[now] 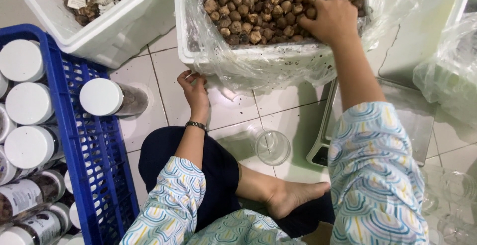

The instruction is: The person places cloves of garlic into small plastic cups, weighs them on a digital scale, and then transfers the garlic into plastic jars and secures the lids.

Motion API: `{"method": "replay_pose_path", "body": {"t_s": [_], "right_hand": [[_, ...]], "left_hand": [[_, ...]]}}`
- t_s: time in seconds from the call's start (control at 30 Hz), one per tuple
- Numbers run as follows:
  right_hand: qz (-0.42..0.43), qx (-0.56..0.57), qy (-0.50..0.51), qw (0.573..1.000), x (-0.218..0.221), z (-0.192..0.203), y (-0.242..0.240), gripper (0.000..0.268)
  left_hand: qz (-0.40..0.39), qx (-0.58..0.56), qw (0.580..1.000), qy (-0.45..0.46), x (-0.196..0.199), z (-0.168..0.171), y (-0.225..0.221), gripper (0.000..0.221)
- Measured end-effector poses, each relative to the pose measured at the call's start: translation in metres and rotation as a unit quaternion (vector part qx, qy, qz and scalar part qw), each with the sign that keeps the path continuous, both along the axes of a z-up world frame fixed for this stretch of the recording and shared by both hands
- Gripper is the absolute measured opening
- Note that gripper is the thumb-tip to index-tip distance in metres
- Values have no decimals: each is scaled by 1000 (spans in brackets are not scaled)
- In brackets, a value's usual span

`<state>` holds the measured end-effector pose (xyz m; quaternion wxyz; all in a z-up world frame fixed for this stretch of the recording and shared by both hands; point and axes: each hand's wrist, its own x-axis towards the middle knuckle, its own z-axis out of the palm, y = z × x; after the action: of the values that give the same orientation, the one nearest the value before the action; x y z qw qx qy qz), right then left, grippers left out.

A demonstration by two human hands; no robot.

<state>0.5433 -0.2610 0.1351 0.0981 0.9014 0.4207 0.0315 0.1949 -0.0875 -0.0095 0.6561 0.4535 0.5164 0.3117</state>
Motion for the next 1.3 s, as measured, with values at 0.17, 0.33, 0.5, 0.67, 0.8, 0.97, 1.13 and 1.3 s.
{"method": "replay_pose_path", "body": {"t_s": [0.17,0.33,0.5,0.67,0.8,0.97,1.13,1.3], "right_hand": [[18,-3,47,999,-7,24,3,80],[-22,-127,25,991,-4,16,12,94],[-40,-63,41,996,11,-4,14,109],[-66,-51,80,993,-12,15,21,90],[-99,33,17,994,-16,-4,21,90],[-128,-7,43,991,-13,-1,25,88],[-98,102,12,990,8,-31,14,56],[-72,149,1,986,19,-42,7,41]], "left_hand": [[6,-12,1000,2,5,0,3,43],[7,-26,1000,5,4,2,0,41],[8,-31,999,-5,3,4,0,40],[5,-29,1000,3,2,5,-1,41],[0,-34,999,12,1,18,-2,40],[0,-47,999,9,0,17,-2,38],[5,-56,998,9,-1,23,-1,36],[2,-54,999,5,1,20,-1,37]]}}
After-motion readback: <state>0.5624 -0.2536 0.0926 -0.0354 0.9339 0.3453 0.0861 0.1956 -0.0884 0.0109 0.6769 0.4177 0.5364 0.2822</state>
